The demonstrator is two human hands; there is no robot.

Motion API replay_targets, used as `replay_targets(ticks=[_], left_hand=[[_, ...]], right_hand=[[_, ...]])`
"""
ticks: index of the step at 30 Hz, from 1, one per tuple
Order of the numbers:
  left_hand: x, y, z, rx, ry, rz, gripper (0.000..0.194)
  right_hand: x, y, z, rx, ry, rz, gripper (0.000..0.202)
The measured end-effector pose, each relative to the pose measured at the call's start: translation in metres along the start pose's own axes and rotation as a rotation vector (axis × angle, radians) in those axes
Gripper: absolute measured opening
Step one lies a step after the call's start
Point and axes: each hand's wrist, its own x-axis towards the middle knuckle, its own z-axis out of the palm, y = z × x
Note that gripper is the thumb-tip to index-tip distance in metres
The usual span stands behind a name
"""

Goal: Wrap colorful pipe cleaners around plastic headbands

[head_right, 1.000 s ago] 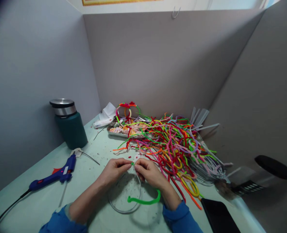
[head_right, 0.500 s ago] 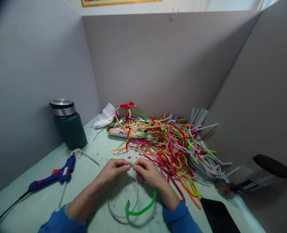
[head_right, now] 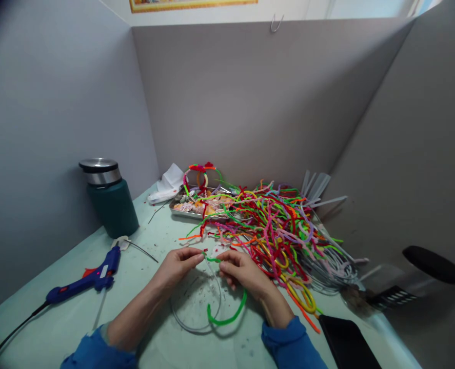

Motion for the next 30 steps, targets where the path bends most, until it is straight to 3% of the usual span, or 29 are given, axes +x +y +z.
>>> replay_targets(ticks=[8,13,17,25,30], left_hand=[[0.001,0.001,-0.004,0.037,0.009,-0.003,0.035],[0.002,-0.001,-0.003,0.030,-0.005,-0.005,0.037],[0.002,-0.004,-0.003,0.044,-0.013,-0.026,0.037],[0.006,-0.008,-0.002,0.064,-0.032,0.004,0.039],[0.006,-0.009,-0.001,0.095,-0.048,0.037,0.037]], right_hand=[[0.001,0.000,-0.007,0.391,0.053,-0.038,0.030],[0.004,0.007,0.005,0.301,0.036,-0.112,0.036],[0.010,0.013,0.013,0.175,0.114,-0.131,0.030],[0.013,0.010,0.015,0.391,0.221,-0.155,0.032],[0.016,0.012,0.021,0.344,0.293,-0.155,0.030]])
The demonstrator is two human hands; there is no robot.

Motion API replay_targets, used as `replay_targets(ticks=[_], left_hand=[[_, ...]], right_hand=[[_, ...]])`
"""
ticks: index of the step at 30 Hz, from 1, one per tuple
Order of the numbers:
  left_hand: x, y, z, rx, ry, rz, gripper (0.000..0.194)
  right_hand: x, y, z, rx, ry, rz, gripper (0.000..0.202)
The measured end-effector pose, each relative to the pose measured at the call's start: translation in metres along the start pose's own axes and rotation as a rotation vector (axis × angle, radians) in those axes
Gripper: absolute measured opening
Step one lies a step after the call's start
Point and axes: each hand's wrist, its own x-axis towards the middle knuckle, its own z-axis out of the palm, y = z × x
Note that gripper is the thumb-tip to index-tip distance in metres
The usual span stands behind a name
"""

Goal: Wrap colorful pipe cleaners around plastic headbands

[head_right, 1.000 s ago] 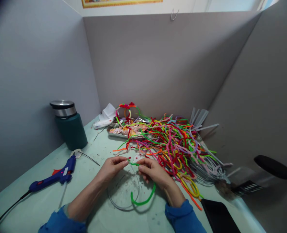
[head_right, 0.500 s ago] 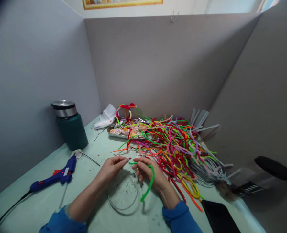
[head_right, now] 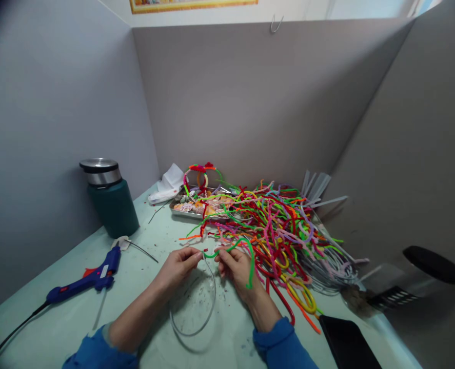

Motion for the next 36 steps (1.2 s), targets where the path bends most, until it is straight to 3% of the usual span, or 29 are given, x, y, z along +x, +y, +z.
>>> replay_targets(ticks=[9,18,27,36], left_hand=[[0.001,-0.005,0.001,-0.010,-0.089,0.102,0.031],[0.002,-0.006,0.001,0.047,-0.031,0.211,0.026],[0.001,-0.005,0.001,0.076,-0.039,0.220,0.026],[0.002,-0.012,0.000,-0.012,-0.223,0.177,0.031]], right_hand=[[0.000,0.004,-0.003,-0.186,-0.008,-0.019,0.029],[-0.003,-0.001,0.005,0.035,-0.030,0.029,0.026],[-0.004,0.001,0.011,-0.038,-0.094,0.033,0.029],[0.000,0.004,0.002,-0.139,-0.109,0.010,0.029]])
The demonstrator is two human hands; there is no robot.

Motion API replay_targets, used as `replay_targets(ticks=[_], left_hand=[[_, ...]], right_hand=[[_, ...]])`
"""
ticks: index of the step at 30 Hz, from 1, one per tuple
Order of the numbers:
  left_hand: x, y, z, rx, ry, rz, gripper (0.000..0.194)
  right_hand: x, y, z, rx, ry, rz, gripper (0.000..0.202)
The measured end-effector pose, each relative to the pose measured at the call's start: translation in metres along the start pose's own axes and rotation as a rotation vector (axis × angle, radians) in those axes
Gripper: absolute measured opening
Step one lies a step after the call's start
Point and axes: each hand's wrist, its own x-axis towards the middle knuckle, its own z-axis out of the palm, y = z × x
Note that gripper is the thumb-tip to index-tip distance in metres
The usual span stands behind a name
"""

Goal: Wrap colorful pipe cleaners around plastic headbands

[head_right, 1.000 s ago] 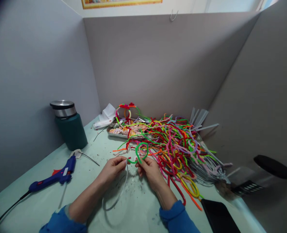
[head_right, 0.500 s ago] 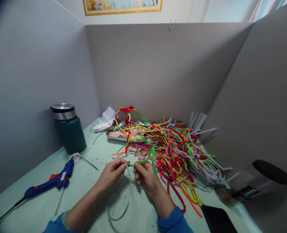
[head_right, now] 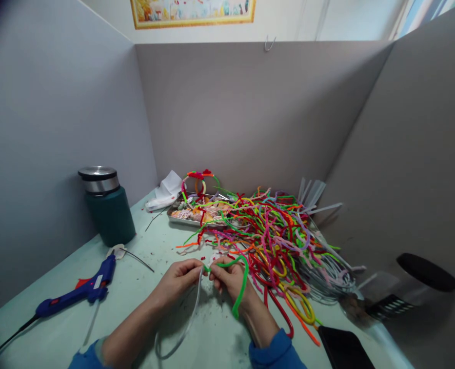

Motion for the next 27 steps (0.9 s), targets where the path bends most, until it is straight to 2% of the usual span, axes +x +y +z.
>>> replay_targets(ticks=[8,13,21,27], left_hand=[[-0.008,0.011,0.002,-0.044,-0.184,-0.155,0.037],[-0.009,0.013,0.005,0.063,-0.226,-0.215,0.037],[-0.006,0.002,0.007,0.197,-0.118,-0.216,0.027],[-0.002,0.001,0.009,0.145,0.009,-0.127,0.024]], right_hand=[[-0.007,-0.015,0.007,-0.145,-0.020,-0.034,0.018],[-0.011,-0.026,0.008,-0.347,-0.007,-0.203,0.010],[-0.017,-0.036,0.013,-0.704,-0.077,-0.475,0.016],[-0.012,-0.030,0.010,-0.611,-0.013,-0.557,0.011]])
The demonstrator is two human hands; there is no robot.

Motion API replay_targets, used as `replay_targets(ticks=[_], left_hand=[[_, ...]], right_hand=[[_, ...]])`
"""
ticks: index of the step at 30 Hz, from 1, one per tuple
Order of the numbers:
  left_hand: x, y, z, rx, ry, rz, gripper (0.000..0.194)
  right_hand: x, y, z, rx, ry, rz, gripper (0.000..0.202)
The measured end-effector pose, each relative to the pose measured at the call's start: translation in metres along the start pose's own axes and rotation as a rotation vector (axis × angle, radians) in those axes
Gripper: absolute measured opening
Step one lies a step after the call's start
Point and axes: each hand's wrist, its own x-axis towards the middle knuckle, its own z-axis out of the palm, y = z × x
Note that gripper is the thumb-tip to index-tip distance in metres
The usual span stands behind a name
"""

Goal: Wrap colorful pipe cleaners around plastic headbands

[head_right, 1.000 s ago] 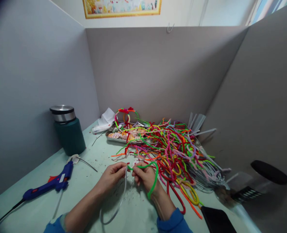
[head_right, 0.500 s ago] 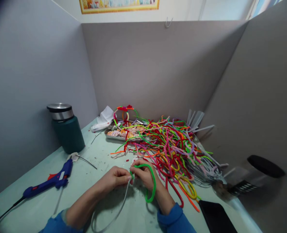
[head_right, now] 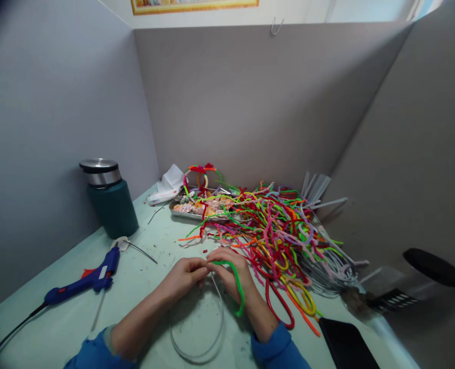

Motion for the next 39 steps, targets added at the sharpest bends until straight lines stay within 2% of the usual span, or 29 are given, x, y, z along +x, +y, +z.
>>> replay_targets(ticks=[4,8,13,18,25,28,34,39], left_hand=[[0.000,0.006,0.000,-0.076,0.043,-0.002,0.028],[-0.001,0.010,-0.001,-0.144,0.060,-0.030,0.026],[-0.002,0.012,-0.001,-0.194,0.038,-0.033,0.025],[-0.001,0.007,0.001,-0.145,0.043,-0.025,0.025],[0.002,0.000,0.000,-0.101,0.087,-0.049,0.024],[0.000,0.006,-0.001,-0.152,0.090,-0.070,0.026],[-0.003,0.013,-0.001,-0.227,0.077,-0.100,0.019],[-0.001,0.010,-0.001,-0.254,0.099,-0.101,0.020]], right_hand=[[0.001,-0.002,0.000,0.007,0.016,0.034,0.009],[0.000,-0.005,-0.001,0.056,-0.010,0.147,0.011],[-0.002,0.001,0.000,0.113,0.097,0.273,0.012],[-0.002,0.001,0.003,0.094,0.054,0.224,0.013],[-0.001,-0.004,0.006,0.009,-0.041,0.025,0.009],[-0.001,-0.006,0.005,0.018,-0.042,0.037,0.010],[-0.003,-0.005,0.002,0.050,0.000,0.195,0.013],[-0.003,-0.001,0.002,-0.002,0.005,0.065,0.012]])
